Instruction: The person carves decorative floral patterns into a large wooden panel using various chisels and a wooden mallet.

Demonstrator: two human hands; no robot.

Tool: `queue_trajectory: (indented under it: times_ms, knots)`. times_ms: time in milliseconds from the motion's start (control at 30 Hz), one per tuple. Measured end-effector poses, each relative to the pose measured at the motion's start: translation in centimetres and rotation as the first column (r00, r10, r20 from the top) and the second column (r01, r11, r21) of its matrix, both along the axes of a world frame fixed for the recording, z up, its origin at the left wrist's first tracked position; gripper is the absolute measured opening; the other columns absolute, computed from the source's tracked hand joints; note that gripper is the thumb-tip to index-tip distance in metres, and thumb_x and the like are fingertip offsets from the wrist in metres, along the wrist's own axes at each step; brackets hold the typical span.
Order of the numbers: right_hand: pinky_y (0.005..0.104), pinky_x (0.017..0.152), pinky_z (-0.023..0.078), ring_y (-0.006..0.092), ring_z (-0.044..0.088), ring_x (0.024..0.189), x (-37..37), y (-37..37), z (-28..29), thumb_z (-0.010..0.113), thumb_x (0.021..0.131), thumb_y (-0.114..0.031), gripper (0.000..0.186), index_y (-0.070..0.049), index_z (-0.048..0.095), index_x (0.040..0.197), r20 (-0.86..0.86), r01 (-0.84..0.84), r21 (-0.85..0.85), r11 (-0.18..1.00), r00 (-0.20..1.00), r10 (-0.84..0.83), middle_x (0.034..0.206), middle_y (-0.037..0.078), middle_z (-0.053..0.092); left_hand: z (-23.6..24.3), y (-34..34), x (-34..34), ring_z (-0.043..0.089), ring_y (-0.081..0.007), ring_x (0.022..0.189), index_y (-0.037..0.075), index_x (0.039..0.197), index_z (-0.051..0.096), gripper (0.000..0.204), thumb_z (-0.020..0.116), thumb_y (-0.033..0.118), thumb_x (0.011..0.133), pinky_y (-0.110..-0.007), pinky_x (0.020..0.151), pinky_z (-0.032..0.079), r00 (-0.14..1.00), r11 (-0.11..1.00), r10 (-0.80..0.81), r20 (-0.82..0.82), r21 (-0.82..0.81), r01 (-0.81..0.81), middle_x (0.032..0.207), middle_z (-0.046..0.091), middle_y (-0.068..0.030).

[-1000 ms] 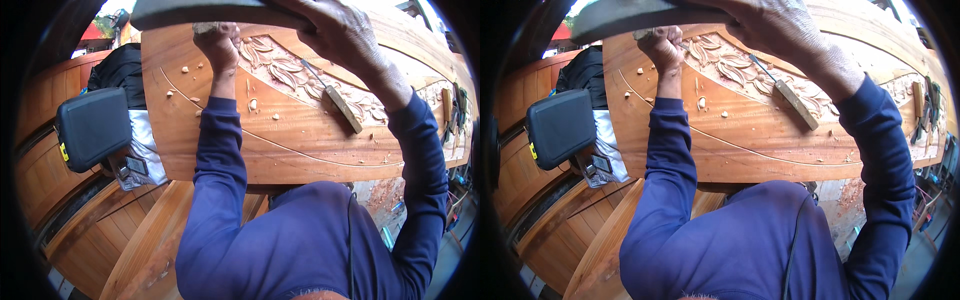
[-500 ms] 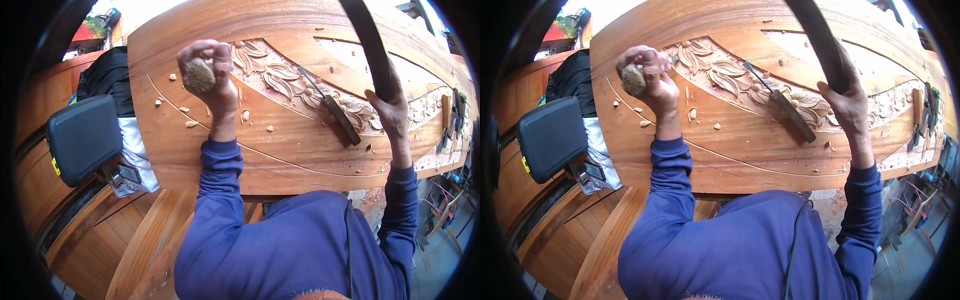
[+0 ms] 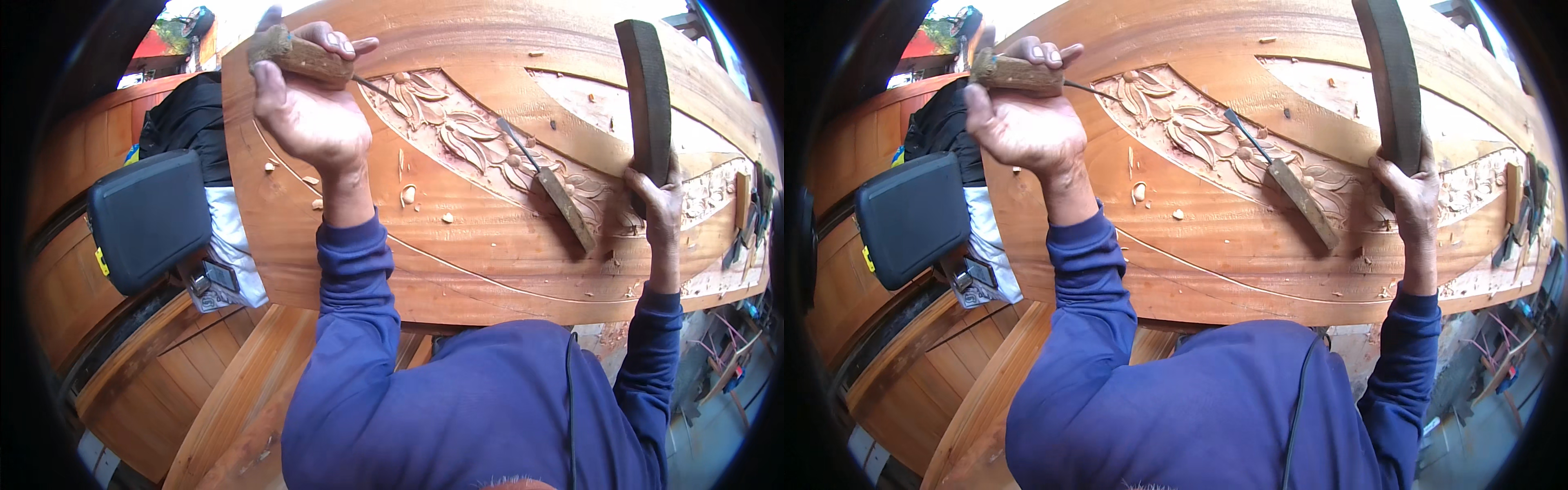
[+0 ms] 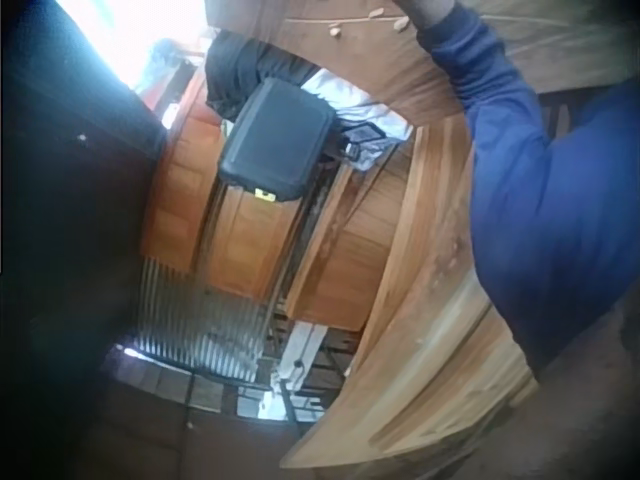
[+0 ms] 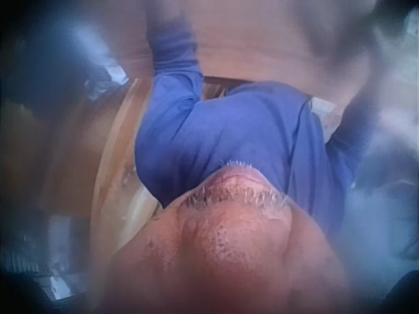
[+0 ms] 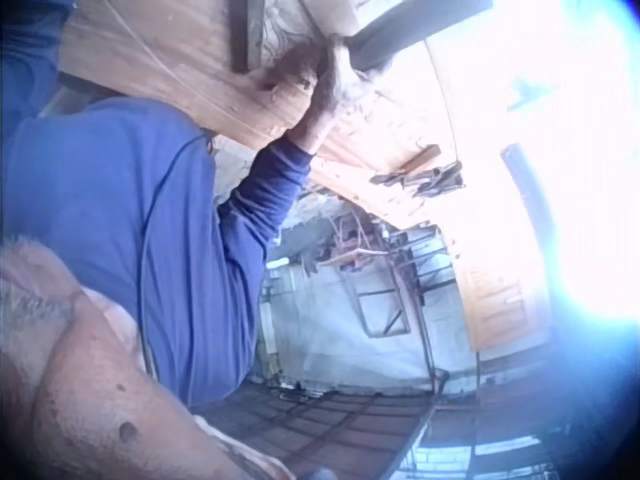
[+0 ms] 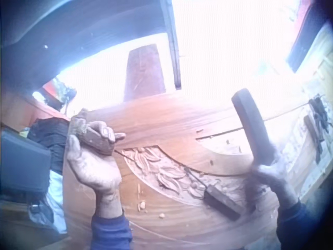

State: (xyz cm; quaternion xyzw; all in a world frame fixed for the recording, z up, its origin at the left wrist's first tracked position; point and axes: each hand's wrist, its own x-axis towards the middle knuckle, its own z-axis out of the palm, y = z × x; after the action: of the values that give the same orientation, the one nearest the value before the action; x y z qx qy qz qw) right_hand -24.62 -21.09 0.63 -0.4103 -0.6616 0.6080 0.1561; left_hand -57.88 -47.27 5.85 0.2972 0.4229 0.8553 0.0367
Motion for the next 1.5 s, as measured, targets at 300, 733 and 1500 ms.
queue_trajectory:
  times_ms: [300,733,1500]
  knots:
    - [0.0245,0.078,0.053,0.0094,0.064,0.085,0.4,0.9,-0.2,0.081,0.085,-0.006,0.062,-0.003,0.054,0.141,0.042,-0.046,-0.029,0.999,0.998,0.047,0.100,0.002,0.068,-1.0,3.6,-0.8,0.048,-0.0116,0.046,0.007,0.100,0.054,0.024,0.074,0.020,0.092,-0.026,0.041,0.043,0.973,0.972,0.229,0.032,-0.061,-0.227,0.070,0.053,-0.0015]
    - [0.0257,0.074,0.054,0.0110,0.066,0.081,-0.1,0.7,0.0,0.080,0.085,-0.005,0.057,-0.004,0.054,0.136,-0.008,-0.047,-0.019,0.999,0.999,0.046,0.096,0.004,0.069,-2.7,4.9,-3.0,0.046,-0.0088,0.047,0.010,0.112,0.050,0.036,0.079,0.017,0.091,-0.024,0.043,0.039,0.957,0.970,0.243,0.160,-0.054,-0.237,0.067,0.050,0.0019]
    - [0.0219,0.060,0.049,0.0049,0.061,0.074,-7.5,-3.7,8.2,0.078,0.083,0.004,0.076,-0.004,0.047,0.152,-0.321,-0.081,0.289,0.954,0.930,0.177,0.096,0.000,0.069,-4.5,6.0,-0.8,0.040,-0.0048,0.044,0.015,0.084,0.046,0.030,0.073,0.009,0.096,-0.022,0.038,0.031,0.923,0.922,0.368,0.115,-0.177,-0.345,0.064,0.046,0.0050]
